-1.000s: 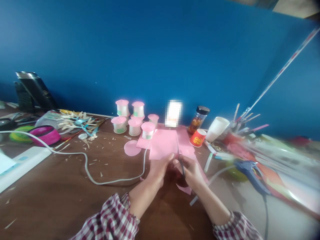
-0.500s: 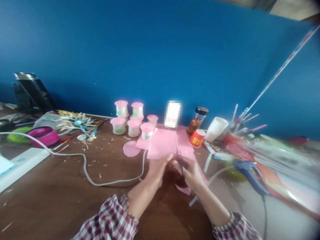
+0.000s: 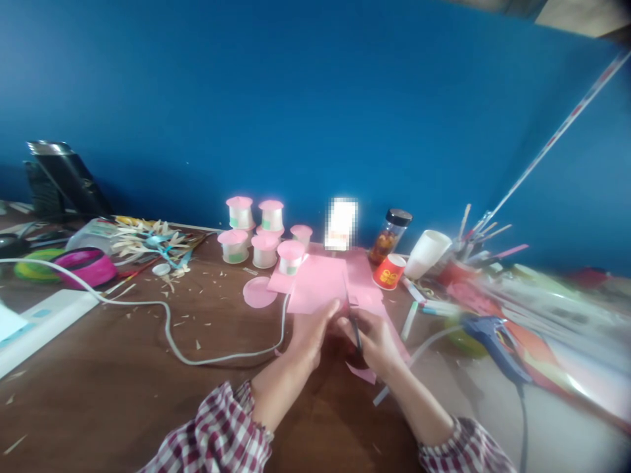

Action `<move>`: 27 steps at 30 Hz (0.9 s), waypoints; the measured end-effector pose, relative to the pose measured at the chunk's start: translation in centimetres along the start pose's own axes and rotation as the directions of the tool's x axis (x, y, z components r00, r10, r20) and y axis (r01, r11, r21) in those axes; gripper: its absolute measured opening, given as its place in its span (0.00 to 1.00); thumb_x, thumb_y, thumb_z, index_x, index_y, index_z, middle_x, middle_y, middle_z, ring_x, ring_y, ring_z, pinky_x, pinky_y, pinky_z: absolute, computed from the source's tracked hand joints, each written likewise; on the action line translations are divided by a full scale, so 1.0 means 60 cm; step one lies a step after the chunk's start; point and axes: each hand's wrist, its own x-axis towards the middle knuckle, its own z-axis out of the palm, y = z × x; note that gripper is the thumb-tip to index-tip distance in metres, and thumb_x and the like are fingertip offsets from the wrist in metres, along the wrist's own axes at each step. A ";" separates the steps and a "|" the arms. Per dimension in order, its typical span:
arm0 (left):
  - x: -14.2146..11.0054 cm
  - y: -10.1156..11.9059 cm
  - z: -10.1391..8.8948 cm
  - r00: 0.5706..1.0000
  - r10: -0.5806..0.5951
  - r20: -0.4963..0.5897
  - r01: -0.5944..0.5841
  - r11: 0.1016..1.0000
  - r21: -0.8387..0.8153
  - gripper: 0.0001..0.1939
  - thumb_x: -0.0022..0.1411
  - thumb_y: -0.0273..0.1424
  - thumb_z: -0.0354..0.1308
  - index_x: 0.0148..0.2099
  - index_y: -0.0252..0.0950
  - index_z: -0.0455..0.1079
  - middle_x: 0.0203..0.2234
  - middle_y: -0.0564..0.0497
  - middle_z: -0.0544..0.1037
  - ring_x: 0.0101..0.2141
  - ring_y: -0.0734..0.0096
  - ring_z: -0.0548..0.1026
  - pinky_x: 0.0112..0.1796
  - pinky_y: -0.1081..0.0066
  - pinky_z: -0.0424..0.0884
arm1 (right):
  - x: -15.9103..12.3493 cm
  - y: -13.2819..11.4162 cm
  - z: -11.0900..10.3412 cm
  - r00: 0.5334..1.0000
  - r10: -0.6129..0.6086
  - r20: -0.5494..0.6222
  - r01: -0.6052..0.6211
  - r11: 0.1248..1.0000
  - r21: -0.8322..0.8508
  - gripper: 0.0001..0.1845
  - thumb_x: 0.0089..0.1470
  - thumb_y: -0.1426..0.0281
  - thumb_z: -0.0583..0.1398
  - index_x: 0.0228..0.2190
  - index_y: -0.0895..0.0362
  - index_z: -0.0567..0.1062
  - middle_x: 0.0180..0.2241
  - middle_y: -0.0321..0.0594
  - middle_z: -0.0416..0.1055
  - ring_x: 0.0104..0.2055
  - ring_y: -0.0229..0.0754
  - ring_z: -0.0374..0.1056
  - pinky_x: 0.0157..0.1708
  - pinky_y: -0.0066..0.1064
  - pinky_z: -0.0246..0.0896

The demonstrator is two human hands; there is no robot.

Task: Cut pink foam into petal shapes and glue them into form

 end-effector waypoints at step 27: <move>0.001 0.007 -0.003 1.000 -0.004 0.025 0.003 1.000 0.010 0.12 0.47 0.28 0.64 0.36 0.30 0.73 0.24 0.44 0.79 0.27 0.59 0.79 0.27 0.65 0.76 | -0.002 -0.006 -0.001 1.000 -0.005 -0.001 0.005 1.000 -0.017 0.18 0.51 0.58 0.62 0.34 0.60 0.79 0.20 0.36 0.71 0.19 0.37 0.62 0.18 0.26 0.57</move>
